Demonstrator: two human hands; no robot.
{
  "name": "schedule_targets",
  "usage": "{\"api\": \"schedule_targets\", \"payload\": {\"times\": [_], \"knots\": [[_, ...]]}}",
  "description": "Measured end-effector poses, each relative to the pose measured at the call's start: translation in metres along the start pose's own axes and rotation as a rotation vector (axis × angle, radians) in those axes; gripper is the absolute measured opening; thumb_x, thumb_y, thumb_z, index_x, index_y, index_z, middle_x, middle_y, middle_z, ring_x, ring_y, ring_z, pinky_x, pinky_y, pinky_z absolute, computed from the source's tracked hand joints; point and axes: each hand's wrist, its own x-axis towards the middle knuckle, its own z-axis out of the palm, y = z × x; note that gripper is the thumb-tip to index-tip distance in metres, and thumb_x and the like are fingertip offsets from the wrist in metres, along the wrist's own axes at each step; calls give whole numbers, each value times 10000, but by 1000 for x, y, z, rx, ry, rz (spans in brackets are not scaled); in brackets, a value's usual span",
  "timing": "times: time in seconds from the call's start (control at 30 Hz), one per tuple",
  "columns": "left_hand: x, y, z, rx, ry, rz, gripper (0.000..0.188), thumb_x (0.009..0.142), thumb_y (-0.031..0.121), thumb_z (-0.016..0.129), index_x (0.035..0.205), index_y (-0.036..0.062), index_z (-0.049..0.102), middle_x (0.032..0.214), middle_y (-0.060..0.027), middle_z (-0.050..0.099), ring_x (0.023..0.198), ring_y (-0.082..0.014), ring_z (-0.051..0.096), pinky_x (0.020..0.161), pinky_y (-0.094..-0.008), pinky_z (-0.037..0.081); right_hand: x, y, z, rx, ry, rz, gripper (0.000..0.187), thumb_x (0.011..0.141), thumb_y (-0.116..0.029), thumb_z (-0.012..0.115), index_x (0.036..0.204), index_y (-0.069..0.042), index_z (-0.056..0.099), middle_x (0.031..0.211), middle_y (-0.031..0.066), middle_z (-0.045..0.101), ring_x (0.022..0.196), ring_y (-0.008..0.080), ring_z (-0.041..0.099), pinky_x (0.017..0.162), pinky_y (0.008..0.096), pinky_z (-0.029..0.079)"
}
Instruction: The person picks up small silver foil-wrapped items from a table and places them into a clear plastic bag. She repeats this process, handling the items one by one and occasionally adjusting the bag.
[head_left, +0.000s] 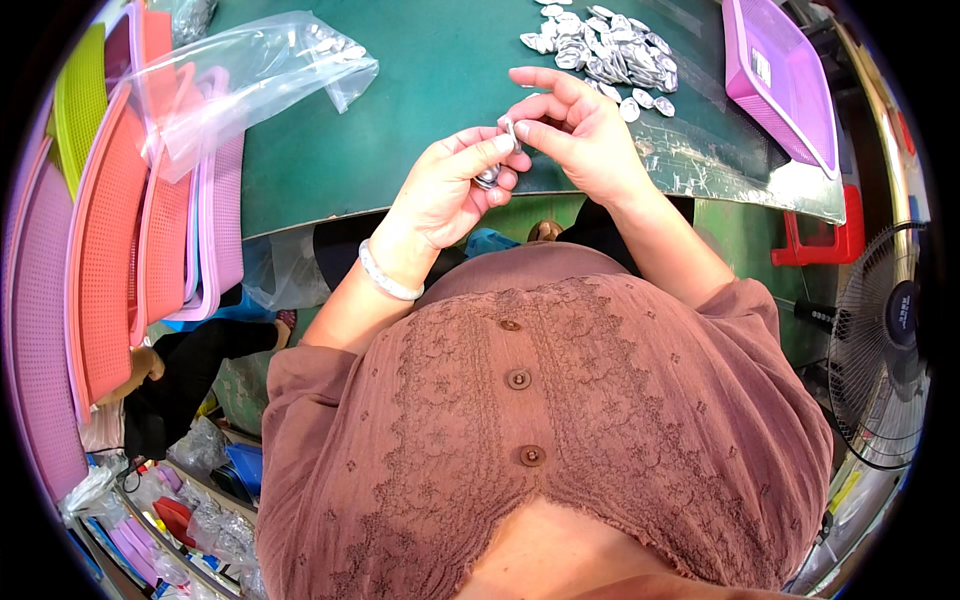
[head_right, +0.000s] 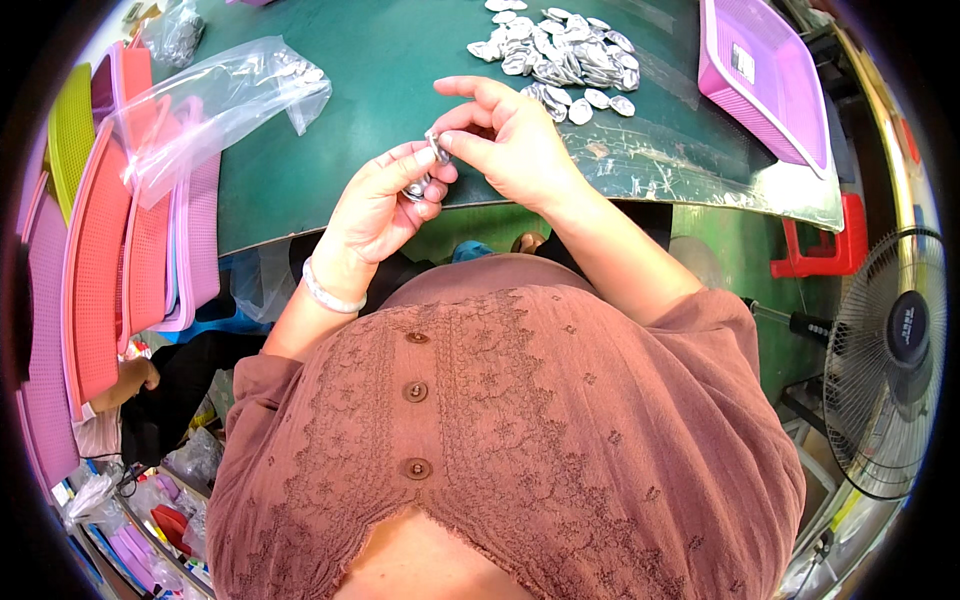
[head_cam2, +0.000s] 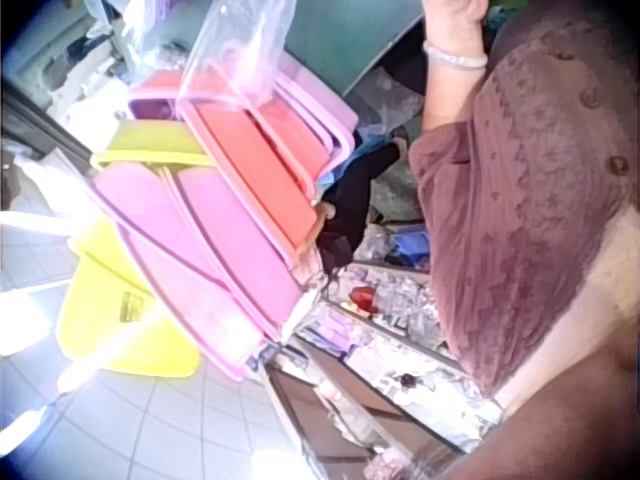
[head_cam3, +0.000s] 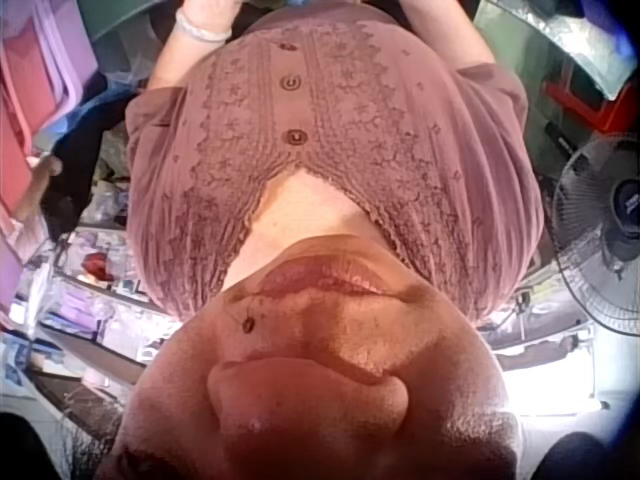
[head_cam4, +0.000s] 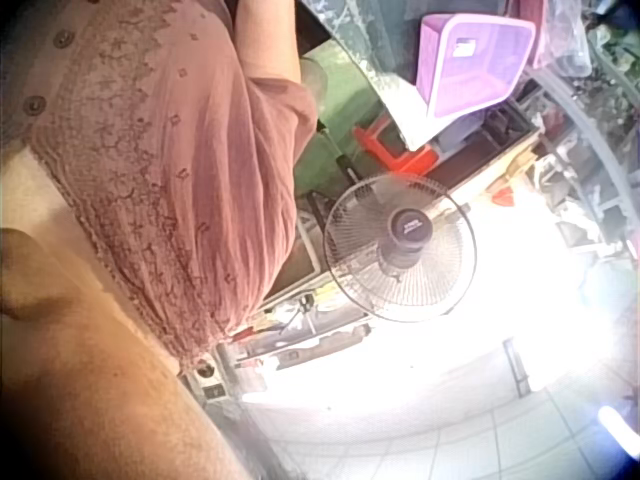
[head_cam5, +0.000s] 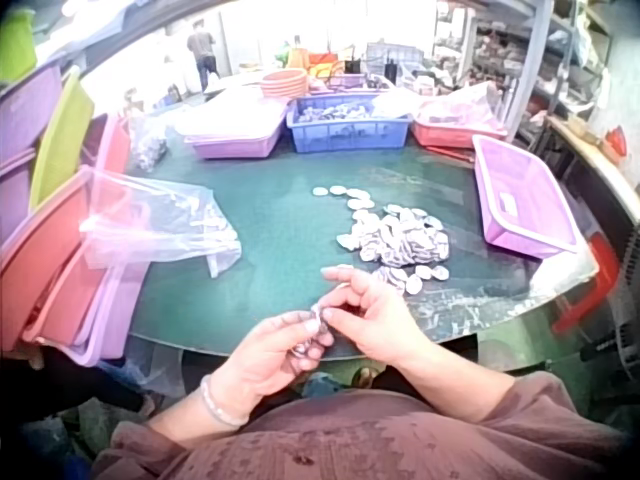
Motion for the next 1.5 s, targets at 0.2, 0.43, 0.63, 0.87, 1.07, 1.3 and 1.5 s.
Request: {"api": "schedule_targets", "payload": {"times": [0.2,0.43,0.63,0.87,1.07,1.3,1.5], "knots": [[1,-2,-3,-1,-2,16,90,843,122,583,893,52,555,761,-45,582,609,-82,510,495,-178,391,-1,2,1,-7,0,3,425,801,10,568,1208,-3,447,905,63,620,864,118,580,811,247,453],[1,-2,-9,-15,10,55,57,841,92,573,880,53,559,792,-60,589,661,-105,531,539,-204,424,0,1,-9,-67,53,-34,396,812,35,509,1201,-24,459,885,61,630,831,105,573,763,228,448],[0,-4,-11,-15,10,101,21,819,49,568,835,54,555,889,-94,603,751,-141,575,644,-235,480,3,4,-26,-569,157,-273,420,778,38,532,1184,-54,476,871,54,627,812,165,572,748,274,455],[0,-3,-12,92,34,141,86,792,28,569,870,52,541,969,-116,596,802,-165,595,698,-273,498,7,8,-33,-1226,130,-452,502,701,-97,647,1174,-111,479,844,46,611,911,250,512,800,395,342],[-2,1,-7,89,36,124,174,805,33,536,978,25,546,970,-120,593,798,-169,599,665,-261,503,11,12,-31,-1229,99,-426,506,702,-99,641,1179,-109,473,861,32,605,876,237,520,803,390,344],[2,0,-2,91,140,130,166,861,105,525,989,2,549,887,-83,604,712,-138,580,576,-229,468,4,5,-14,-1015,141,-586,526,677,-77,657,1170,-117,481,830,13,588,808,213,534,772,355,362],[4,-3,-1,70,104,138,162,874,136,531,963,5,563,791,-42,597,651,-105,553,517,-213,430,-1,-2,6,-877,140,-693,522,689,-49,654,1179,-84,478,822,40,580,746,210,548,738,331,403]]}}
